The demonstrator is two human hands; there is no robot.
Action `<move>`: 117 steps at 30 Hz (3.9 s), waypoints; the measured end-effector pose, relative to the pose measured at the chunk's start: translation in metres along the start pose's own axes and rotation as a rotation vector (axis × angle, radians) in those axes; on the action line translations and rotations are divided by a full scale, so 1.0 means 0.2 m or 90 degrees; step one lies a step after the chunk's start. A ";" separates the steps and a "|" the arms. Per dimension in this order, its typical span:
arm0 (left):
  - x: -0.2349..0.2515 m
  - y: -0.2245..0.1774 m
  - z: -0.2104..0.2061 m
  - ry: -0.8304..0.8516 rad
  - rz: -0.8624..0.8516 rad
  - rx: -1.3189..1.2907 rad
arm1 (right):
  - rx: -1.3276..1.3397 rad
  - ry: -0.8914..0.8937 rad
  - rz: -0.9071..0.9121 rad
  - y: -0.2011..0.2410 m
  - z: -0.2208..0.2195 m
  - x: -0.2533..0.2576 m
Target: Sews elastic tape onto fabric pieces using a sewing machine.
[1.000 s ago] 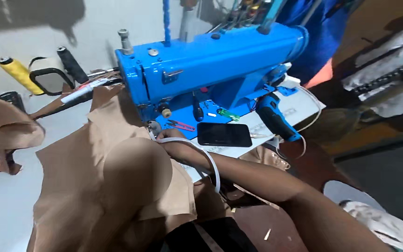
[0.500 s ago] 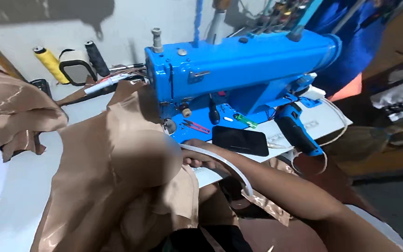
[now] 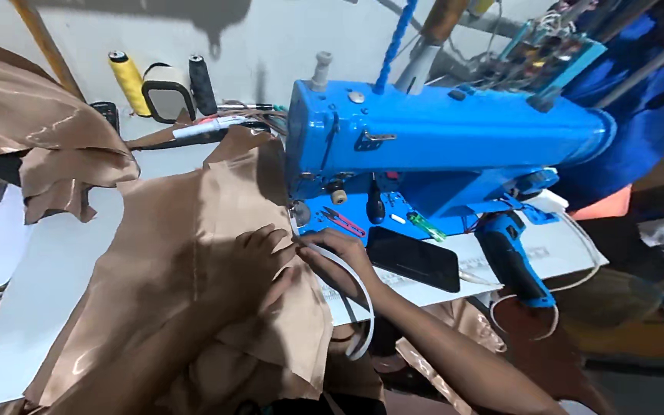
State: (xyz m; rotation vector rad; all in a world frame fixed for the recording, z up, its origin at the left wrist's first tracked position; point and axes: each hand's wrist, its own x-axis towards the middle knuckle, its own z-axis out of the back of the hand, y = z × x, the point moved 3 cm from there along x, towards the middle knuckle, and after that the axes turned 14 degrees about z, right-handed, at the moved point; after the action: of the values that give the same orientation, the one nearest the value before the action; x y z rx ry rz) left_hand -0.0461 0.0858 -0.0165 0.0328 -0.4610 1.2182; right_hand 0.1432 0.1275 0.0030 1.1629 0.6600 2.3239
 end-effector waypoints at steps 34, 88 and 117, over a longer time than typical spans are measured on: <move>0.01 0.03 0.01 -0.014 -0.107 -0.052 | -0.169 0.102 0.105 -0.04 -0.05 -0.01; 0.02 -0.03 0.03 0.155 0.054 0.017 | -0.188 0.140 0.098 -0.10 -0.03 0.05; -0.15 -0.21 0.03 0.132 0.183 -0.128 | 0.314 0.012 -0.479 0.01 -0.02 0.07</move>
State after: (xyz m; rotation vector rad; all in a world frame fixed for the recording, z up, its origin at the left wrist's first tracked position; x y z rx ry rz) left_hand -0.0169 0.0425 -0.0120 -0.3388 -0.4129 1.4341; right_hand 0.1322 0.1323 0.0109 0.8563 1.4429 1.5709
